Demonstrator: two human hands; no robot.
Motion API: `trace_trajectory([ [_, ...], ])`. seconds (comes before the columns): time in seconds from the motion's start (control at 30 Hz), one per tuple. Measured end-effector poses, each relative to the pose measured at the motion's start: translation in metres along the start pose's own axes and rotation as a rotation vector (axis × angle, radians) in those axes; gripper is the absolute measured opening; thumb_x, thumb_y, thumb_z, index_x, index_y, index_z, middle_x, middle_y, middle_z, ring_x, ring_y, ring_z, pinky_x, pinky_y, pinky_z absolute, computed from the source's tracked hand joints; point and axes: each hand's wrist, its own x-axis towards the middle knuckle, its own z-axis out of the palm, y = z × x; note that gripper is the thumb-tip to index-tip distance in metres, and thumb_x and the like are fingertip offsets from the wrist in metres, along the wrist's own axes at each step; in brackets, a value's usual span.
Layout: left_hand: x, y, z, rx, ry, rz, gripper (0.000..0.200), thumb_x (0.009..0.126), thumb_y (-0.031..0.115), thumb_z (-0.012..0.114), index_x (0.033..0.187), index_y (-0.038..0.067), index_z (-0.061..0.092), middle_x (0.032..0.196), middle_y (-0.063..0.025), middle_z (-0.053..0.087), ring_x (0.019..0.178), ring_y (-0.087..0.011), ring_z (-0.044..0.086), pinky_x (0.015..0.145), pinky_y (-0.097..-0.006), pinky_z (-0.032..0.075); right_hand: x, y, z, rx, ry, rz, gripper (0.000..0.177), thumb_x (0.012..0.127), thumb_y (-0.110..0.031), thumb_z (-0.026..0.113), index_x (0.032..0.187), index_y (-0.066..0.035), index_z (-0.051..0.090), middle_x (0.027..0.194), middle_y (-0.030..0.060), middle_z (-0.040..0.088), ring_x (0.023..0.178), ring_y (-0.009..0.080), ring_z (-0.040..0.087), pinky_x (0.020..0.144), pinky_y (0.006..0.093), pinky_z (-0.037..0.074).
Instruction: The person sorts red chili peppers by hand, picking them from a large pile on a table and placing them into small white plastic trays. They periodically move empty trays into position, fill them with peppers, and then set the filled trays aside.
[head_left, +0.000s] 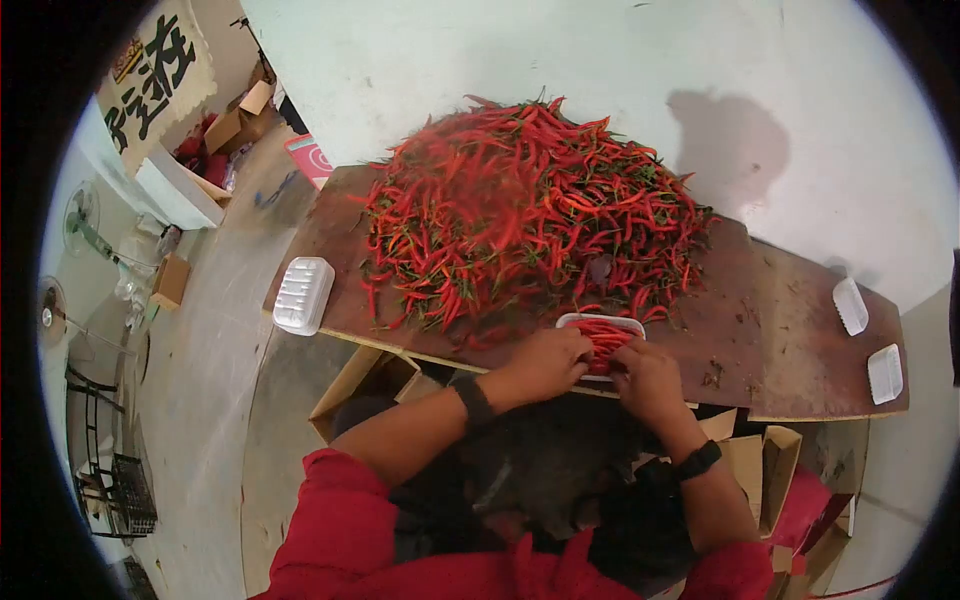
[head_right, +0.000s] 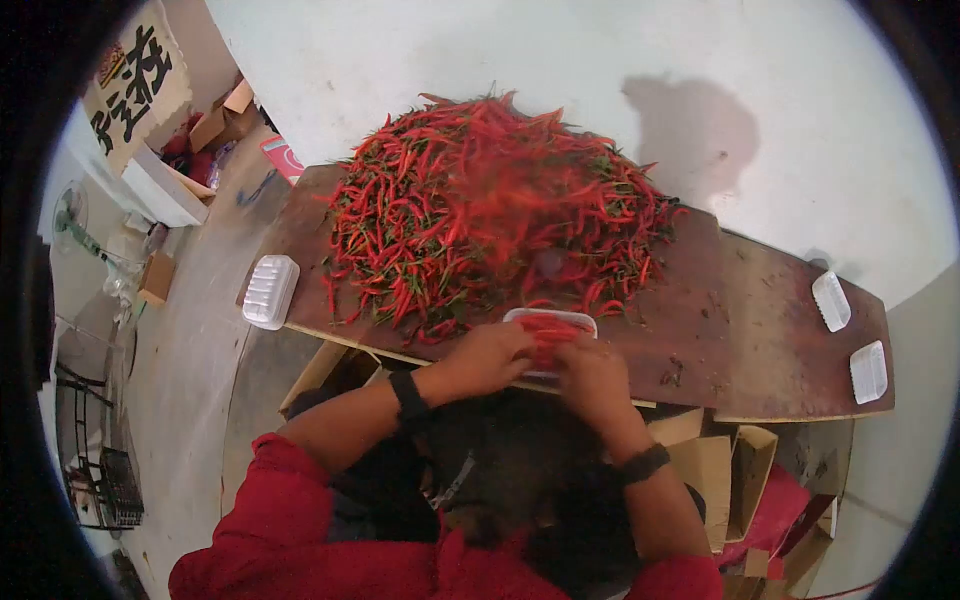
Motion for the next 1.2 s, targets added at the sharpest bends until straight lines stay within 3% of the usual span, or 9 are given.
trace_trajectory([
  [0.3, 0.003, 0.003, 0.002, 0.071, 0.037, -0.056, 0.009, 0.075, 0.015, 0.06, 0.081, 0.008, 0.059, 0.082, -0.011, 0.06, 0.078, -0.0333, 0.06, 0.068, -0.0448, 0.048, 0.003, -0.003, -0.001, -0.032, -0.048, 0.053, 0.021, 0.065, -0.008, 0.069, 0.085, -0.006, 0.062, 0.085, 0.0121, 0.06, 0.081, 0.0337, 0.06, 0.07, 0.0426, 0.049],
  [0.5, 0.004, 0.001, 0.003, 0.03, -0.017, -0.079, 0.014, 0.075, 0.017, 0.059, 0.085, 0.007, 0.061, 0.084, -0.0144, 0.06, 0.082, -0.0356, 0.059, 0.071, -0.0464, 0.048, 0.003, -0.003, -0.002, -0.004, -0.054, 0.054, 0.021, 0.065, -0.008, 0.069, 0.085, -0.006, 0.063, 0.084, 0.0119, 0.06, 0.079, 0.0338, 0.06, 0.069, 0.0418, 0.049],
  [1.2, 0.005, 0.001, 0.007, 0.052, 0.022, -0.03, 0.011, 0.076, 0.015, 0.06, 0.083, 0.007, 0.059, 0.082, -0.0139, 0.059, 0.079, -0.0359, 0.059, 0.067, -0.0472, 0.047, 0.0, 0.005, 0.006, -0.004, 0.012, 0.058, 0.01, 0.07, -0.006, 0.059, 0.08, -0.006, 0.06, 0.084, 0.0141, 0.058, 0.08, 0.0372, 0.057, 0.07, 0.0465, 0.046],
])
